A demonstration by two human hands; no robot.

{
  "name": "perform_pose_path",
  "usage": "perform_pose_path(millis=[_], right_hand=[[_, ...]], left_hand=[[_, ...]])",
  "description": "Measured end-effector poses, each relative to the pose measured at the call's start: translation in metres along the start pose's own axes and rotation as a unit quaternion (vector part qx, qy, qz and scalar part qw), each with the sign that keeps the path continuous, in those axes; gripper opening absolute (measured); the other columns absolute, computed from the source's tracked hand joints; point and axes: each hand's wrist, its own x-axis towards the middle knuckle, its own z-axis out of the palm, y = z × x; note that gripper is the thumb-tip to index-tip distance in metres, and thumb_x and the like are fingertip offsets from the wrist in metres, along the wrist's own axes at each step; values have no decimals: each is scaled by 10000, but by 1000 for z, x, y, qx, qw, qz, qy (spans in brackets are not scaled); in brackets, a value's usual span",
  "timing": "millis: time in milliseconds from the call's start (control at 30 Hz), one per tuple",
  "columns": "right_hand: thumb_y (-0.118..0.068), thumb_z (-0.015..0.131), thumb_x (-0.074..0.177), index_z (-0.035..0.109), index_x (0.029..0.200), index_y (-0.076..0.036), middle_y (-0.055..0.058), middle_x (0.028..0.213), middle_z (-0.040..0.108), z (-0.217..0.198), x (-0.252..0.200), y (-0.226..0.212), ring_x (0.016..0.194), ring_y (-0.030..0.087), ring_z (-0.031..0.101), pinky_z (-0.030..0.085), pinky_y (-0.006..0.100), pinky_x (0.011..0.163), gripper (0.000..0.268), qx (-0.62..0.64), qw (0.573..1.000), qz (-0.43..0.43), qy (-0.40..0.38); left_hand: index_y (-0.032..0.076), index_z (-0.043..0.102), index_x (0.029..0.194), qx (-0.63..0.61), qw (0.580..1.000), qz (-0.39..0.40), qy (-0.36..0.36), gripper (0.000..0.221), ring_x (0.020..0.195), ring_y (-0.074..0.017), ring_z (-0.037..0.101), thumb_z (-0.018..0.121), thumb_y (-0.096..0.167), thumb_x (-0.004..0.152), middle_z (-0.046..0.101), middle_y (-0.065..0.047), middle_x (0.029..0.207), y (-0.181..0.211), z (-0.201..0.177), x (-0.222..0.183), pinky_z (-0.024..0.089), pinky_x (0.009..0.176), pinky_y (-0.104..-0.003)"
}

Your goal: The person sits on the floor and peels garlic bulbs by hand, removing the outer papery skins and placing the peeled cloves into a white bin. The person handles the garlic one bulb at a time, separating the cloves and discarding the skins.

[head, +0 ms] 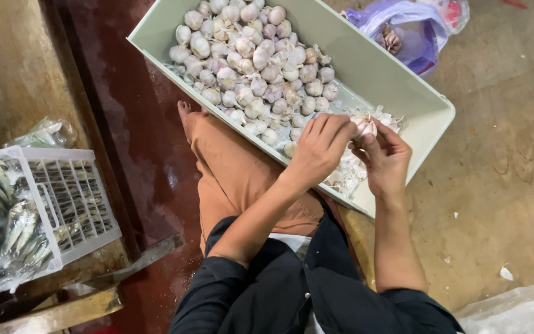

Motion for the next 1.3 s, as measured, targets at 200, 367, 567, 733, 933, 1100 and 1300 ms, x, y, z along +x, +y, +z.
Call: perform_pose_path(millis=[200, 367, 567, 733, 933, 1100, 1300], right_hand=[[-253, 573, 877, 572, 1070, 63, 231, 981, 626, -19, 13, 1, 833, 259, 677, 599, 305, 763, 370, 282, 942, 180, 17], [-229, 531, 888, 542, 1107, 89, 312, 1069, 564, -27, 18, 2, 904, 295, 648, 561, 343, 825, 386, 353, 916, 188, -11], [-326, 446, 914, 564, 1135, -2, 290, 1070, 583, -34, 20, 8, 942, 296, 637, 512, 358, 885, 409, 316, 929, 180, -70], [-386, 392, 934, 592, 1113, -33, 281, 1036, 611, -21, 12, -6, 930, 298, 649, 525, 337, 834, 444, 308, 927, 178, -122], [-297, 443, 940, 564, 1146, 1, 243, 1057, 611, -35, 11, 14, 880, 192, 638, 533, 320, 805, 382, 292, 936, 157, -117], [-148, 463, 936, 473, 1177, -27, 209, 1132, 575, -9, 5, -28, 857, 95, 614, 534, 165, 790, 270, 220, 969, 69, -83], [23, 669, 791, 432, 1235, -27, 162, 1166, 532, -25, -3, -25, 1038, 228, 584, 533, 302, 880, 505, -41, 989, -136, 39]], left_hand=[[84, 520, 770, 31, 989, 4, -147, 125, 678, -246, 535, 510, 174, 856, 487, -63, 720, -2, 7, -30, 420, 583, -344], [69, 579, 1016, -156, 963, -148, -164, 170, 758, -266, 605, 536, 70, 852, 565, -88, 890, -2, 4, -25, 486, 655, -339], [96, 591, 1104, -251, 949, -181, -62, 285, 802, -226, 604, 655, 79, 827, 559, -63, 998, 9, -6, 8, 508, 682, -311], [109, 547, 1212, -246, 955, -155, -62, 390, 911, -257, 568, 662, 110, 840, 533, -93, 1101, 11, -6, 17, 492, 733, -325], [98, 643, 1052, -275, 946, -171, -11, 281, 814, -192, 579, 712, 78, 780, 598, -42, 995, 11, 10, 12, 500, 690, -264], [65, 645, 808, -157, 981, -104, -38, 26, 660, -220, 526, 651, 48, 789, 554, -46, 772, 8, 32, -9, 472, 585, -289], [35, 593, 1072, -353, 859, -324, -182, 312, 728, -282, 645, 682, 44, 773, 571, -141, 907, 8, 20, -22, 539, 640, -327]])
